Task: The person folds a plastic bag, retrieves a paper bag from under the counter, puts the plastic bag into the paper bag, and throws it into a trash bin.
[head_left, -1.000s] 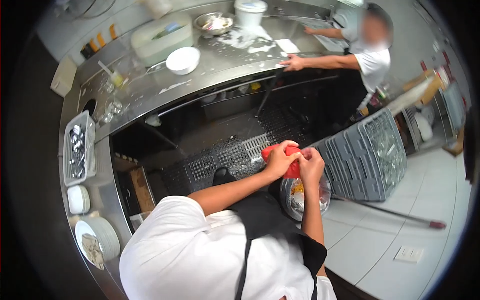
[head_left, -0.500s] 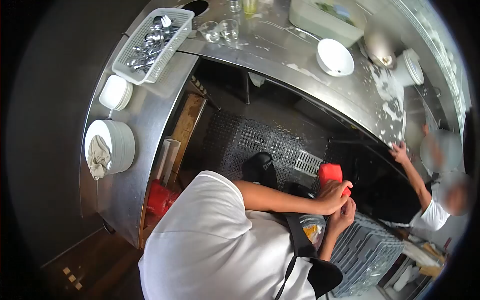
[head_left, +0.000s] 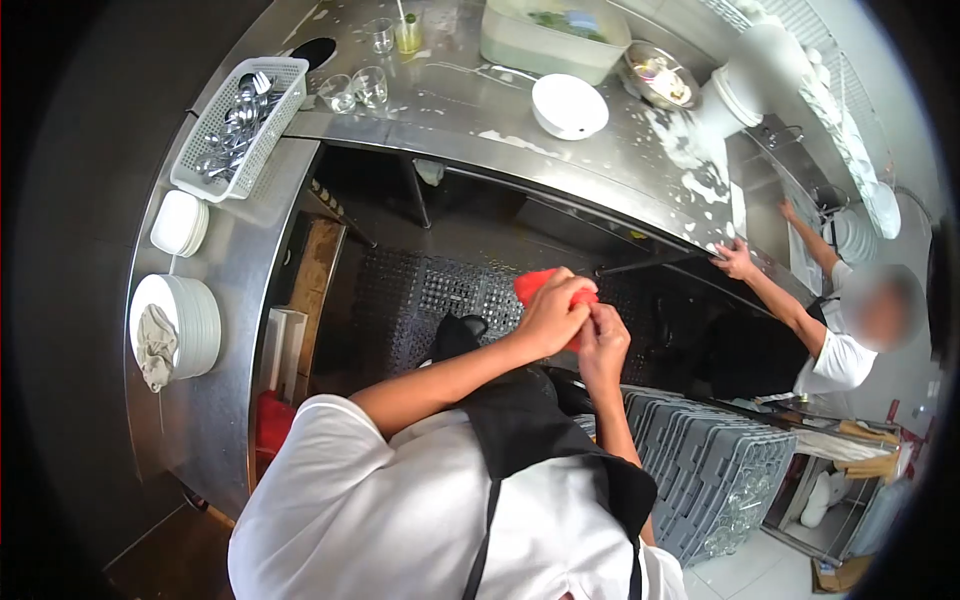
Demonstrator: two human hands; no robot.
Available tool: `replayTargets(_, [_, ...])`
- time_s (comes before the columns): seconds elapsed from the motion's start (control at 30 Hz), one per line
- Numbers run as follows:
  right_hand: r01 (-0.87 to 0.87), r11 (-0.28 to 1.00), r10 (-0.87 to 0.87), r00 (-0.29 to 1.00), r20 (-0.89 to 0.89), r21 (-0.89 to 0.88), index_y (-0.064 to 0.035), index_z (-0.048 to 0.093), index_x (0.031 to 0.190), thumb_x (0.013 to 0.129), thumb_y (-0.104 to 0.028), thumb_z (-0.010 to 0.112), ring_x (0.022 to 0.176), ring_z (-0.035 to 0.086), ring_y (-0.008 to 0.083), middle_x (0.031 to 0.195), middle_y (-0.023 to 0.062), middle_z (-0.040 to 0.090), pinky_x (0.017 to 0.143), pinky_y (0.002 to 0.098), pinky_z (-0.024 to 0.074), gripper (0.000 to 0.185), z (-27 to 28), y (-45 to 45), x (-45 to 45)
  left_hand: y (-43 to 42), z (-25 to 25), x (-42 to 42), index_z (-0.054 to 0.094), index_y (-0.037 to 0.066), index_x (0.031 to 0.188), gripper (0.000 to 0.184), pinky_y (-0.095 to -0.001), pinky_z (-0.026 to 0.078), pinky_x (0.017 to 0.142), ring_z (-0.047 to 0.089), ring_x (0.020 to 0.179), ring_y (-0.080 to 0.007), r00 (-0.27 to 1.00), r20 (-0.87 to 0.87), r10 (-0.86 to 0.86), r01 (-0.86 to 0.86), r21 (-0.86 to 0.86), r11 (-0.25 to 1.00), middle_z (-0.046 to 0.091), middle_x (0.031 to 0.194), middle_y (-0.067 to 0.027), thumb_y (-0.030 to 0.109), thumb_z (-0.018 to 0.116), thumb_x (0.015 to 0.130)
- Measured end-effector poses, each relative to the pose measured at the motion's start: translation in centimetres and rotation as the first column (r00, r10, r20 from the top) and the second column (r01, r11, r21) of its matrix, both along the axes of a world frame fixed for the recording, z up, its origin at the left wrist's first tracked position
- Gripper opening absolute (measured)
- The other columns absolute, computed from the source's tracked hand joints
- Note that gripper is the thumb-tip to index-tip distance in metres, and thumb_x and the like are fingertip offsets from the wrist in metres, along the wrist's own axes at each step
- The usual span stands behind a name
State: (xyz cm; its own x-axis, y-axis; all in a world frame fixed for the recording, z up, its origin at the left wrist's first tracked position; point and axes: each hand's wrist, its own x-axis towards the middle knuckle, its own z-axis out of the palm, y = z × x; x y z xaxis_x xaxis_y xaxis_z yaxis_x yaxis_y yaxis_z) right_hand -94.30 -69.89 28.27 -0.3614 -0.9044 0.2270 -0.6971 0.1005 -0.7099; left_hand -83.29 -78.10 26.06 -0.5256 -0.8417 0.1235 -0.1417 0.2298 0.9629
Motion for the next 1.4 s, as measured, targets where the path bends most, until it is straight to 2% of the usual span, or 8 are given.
replayTargets(0.13, [0.009, 0.999, -0.036, 0.805, 0.592, 0.048, 0.0021, 0.067, 0.096, 0.092, -0.002, 0.064, 0.068, 0.062, 0.0099, 0.081, 0.0030, 0.066, 0.065, 0.0258, 0.0497, 0.007, 0.7, 2.5, 0.5, 2.3, -0.3, 0.7, 0.058, -0.001, 0.103, 0.021, -0.0447, 0.047, 0.083, 0.059, 0.095, -0.0366, 0.993, -0.082, 0.083, -0.101, -0.239, 0.966, 0.058, 0.100, -0.0182, 0.012, 0.055, 0.087])
replayTargets(0.2, [-0.007, 1.000, -0.006, 0.757, 0.654, 0.017, 0.0020, 0.068, 0.097, 0.092, -0.001, 0.064, 0.068, 0.062, 0.0104, 0.081, 0.0030, 0.066, 0.064, 0.0244, 0.0496, 0.007, 1.0, 4.0, 0.1, 4.5, 1.3, 1.2, 0.059, 0.003, 0.098, 0.015, -0.0481, 0.047, 0.077, 0.061, 0.084, -0.0388, 0.999, -0.026, 0.018, -0.020, -0.084, 0.996, 0.061, 0.088, -0.0166, 0.014, 0.053, 0.091])
replayTargets(0.33, [0.112, 0.991, 0.018, 0.419, 0.908, -0.072, 0.0019, 0.067, 0.098, 0.091, 0.000, 0.064, 0.065, 0.056, 0.0084, 0.082, 0.0055, 0.067, 0.061, 0.0226, 0.0478, 0.008, 2.0, 5.9, 0.8, 8.0, 2.0, 1.3, 0.061, 0.006, 0.090, 0.012, -0.0479, 0.048, 0.074, 0.063, 0.079, -0.0355, 0.979, -0.046, 0.201, -0.201, -0.422, 0.884, 0.063, 0.080, -0.0133, 0.015, 0.060, 0.082])
replayTargets(0.57, [0.018, 0.879, 0.346, 0.663, 0.664, -0.476, -0.0081, 0.049, 0.081, 0.101, -0.016, 0.055, 0.061, 0.047, 0.0090, 0.074, -0.0006, 0.048, 0.055, 0.0249, 0.0445, 0.022, 0.3, 5.0, -6.5, 15.3, -5.2, 6.8, 0.049, 0.005, 0.072, 0.017, -0.0483, 0.046, 0.066, 0.061, 0.068, -0.0360, 0.941, 0.107, 0.322, -0.276, -0.313, 0.909, 0.056, 0.065, -0.0150, 0.014, 0.059, 0.082])
replayTargets(0.8, [-0.547, 0.812, 0.334, 0.721, 0.607, 0.203, 0.0006, 0.060, 0.119, 0.099, -0.014, 0.060, 0.070, 0.059, 0.0071, 0.088, 0.0047, 0.064, 0.056, 0.0224, 0.0491, 0.024, 1.5, 7.7, 4.1, 16.9, -5.0, 10.8, 0.055, 0.005, 0.084, 0.027, -0.0534, 0.045, 0.067, 0.061, 0.070, -0.0420, 0.858, 0.249, 0.449, -0.432, -0.125, 0.893, 0.060, 0.069, -0.0192, 0.024, 0.047, 0.101])
replayTargets(1.1, [-0.628, 0.778, 0.625, 0.778, 0.066, 0.023, 0.0013, 0.066, 0.097, 0.091, 0.008, 0.059, 0.055, 0.061, 0.0176, 0.073, 0.0122, 0.065, 0.052, 0.0309, 0.0495, 0.011, -5.8, 6.2, 11.8, 14.5, -8.2, 16.3, 0.055, 0.002, 0.086, 0.025, -0.0504, 0.047, 0.070, 0.062, 0.075, -0.0413, 0.895, 0.203, 0.398, -0.382, -0.116, 0.917, 0.062, 0.076, -0.0207, 0.022, 0.048, 0.099])
replayTargets(1.27, [-0.510, 0.843, 0.460, 0.849, 0.262, 0.173, 0.0007, 0.068, 0.098, 0.092, -0.001, 0.061, 0.071, 0.067, 0.0215, 0.082, 0.0139, 0.068, 0.068, 0.0329, 0.0526, 0.009, -7.4, 4.9, 16.8, 13.3, -8.2, 21.1, 0.052, 0.002, 0.083, 0.026, -0.0513, 0.045, 0.065, 0.060, 0.074, -0.0428, 0.865, 0.262, 0.429, -0.429, -0.059, 0.901, 0.059, 0.075, -0.0220, 0.023, 0.048, 0.098])
replayTargets(1.4, [-0.688, 0.697, 0.456, 0.644, 0.614, 0.204, -0.0044, 0.050, 0.138, 0.086, -0.005, 0.064, 0.105, 0.065, 0.0307, 0.119, 0.0223, 0.064, 0.094, 0.0375, 0.0490, 0.054, -9.3, 4.8, 21.0, 11.7, -9.8, 24.8, 0.052, 0.002, 0.092, 0.025, -0.0542, 0.046, 0.064, 0.062, 0.071, -0.0440, 0.717, 0.481, 0.504, -0.591, 0.036, 0.806, 0.060, 0.072, -0.0229, 0.023, 0.045, 0.103])
